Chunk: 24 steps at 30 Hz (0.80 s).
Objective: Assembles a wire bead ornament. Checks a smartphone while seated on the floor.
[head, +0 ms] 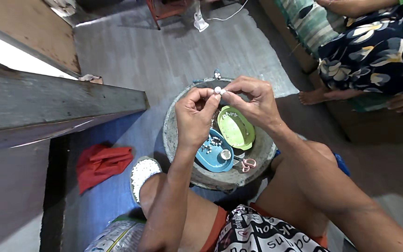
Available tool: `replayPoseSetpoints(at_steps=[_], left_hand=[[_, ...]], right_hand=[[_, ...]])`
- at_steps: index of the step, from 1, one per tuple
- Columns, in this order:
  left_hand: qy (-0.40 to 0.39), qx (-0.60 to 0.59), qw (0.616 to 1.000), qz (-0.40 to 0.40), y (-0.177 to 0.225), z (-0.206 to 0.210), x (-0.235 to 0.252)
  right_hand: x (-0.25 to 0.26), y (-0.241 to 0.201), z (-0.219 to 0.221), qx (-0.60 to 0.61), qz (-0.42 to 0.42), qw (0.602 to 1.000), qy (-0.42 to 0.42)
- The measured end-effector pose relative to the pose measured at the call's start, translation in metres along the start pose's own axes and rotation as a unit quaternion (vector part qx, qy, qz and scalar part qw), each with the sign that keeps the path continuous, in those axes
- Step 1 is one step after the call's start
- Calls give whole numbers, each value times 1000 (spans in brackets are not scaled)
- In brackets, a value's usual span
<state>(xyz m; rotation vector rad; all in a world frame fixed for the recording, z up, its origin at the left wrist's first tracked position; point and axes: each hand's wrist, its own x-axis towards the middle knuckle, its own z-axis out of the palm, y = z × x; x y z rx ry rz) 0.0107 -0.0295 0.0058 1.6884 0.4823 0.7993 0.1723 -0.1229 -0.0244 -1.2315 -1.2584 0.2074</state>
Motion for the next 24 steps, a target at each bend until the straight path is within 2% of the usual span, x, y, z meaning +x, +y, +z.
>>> replayPoseSetpoints(at_steps=[4,7,10,14,19,24], left_hand=[[1,-8,1000,-15,1,-1,1],[6,-72,996,-56,1,-3,4],[1,-136,987,-83,0,-4,3],[17,-197,975,-105,-8,-2,6],[12,-208,969,-129,-10,-7,14],[-3,-252,960,-126,-6,0,5]], right_hand=[[0,-2,0,-7,2,1000,-1],[0,-5,-5,-6,39,999,2],[-5,-4,-5,48,128,991,10],[-20,-1,8,131,238,962,-34],[-18,2,9,109,180,977,-21],[-23,-3,10,161,181,970,-33]])
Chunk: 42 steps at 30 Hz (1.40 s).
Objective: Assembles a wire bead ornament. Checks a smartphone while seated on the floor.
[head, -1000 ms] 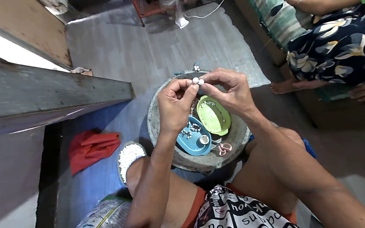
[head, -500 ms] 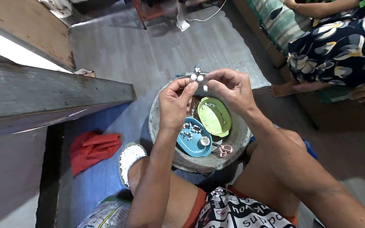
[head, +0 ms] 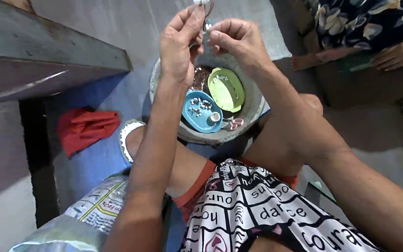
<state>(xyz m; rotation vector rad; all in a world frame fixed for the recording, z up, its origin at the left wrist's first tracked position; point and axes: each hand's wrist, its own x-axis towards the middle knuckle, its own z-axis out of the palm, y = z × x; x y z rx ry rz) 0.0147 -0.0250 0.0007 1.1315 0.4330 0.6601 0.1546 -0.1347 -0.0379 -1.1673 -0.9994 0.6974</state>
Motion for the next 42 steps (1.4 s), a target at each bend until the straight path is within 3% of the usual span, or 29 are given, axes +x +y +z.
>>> replayPoseSetpoints(at_steps=[9,19,23,27,29,32,35,39,42], left_hand=[[-27,18,999,-22,-14,23,-26],[-104,-28,991,-76,-43,49,-31],[-112,94,989,-35,-50,59,-43],[-184,214,959,20,-54,88,-82],[-230,201,952,24,-67,103,-99],[-259,163,952,4,-99,105,-114],[-294,111,949,-32,-103,129,-139],[-336,91,936,-54,-98,161,-165],[-345,87,932,-68,-96,176,-178]], right_hand=[[-48,-7,13,88,19,993,71],[-85,-13,-15,44,-43,984,165],[-105,-24,-34,-18,-70,974,215],[-150,-39,-38,-123,-88,937,315],[-186,-63,-30,-174,-55,916,357],[-240,-100,-23,-273,13,897,346],[-271,-102,-24,-398,-9,843,361],[-294,-97,-21,-426,-51,807,405],[-308,-106,-24,-461,-38,786,411]])
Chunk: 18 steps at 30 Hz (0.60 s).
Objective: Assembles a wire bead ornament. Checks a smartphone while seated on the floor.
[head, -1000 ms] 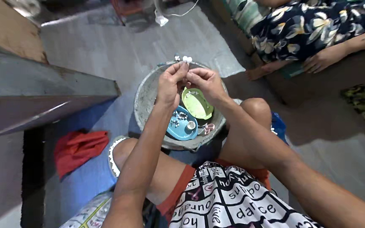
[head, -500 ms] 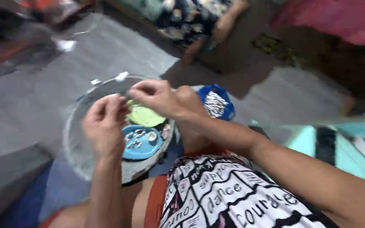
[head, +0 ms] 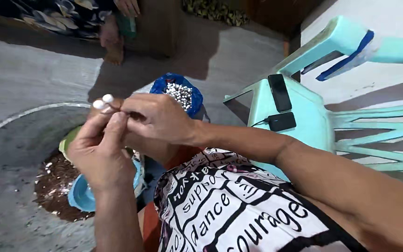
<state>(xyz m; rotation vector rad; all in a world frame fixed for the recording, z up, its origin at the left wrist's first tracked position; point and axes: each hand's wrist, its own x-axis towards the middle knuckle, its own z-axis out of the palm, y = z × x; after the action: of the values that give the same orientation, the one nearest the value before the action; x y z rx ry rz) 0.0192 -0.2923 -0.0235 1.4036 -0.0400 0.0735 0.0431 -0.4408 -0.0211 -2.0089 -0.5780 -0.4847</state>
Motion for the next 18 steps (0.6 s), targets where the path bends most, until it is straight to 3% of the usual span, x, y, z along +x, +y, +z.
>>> replayPoseSetpoints(at_steps=[8,11,13,16,18], left_hand=[[-31,21,999,40,-18,41,-11],[-50,-44,997,36,-27,31,-13],[-36,-81,995,47,-24,11,-10],[0,-82,994,68,-11,-32,-2],[19,-98,991,94,-6,-59,6]], right_hand=[[-15,0,-50,-157,13,983,-92],[-29,11,-110,-213,85,964,-132],[-47,39,-180,-310,217,919,-111],[-102,96,-290,-394,479,779,-87],[-147,117,-335,-383,589,709,-54]])
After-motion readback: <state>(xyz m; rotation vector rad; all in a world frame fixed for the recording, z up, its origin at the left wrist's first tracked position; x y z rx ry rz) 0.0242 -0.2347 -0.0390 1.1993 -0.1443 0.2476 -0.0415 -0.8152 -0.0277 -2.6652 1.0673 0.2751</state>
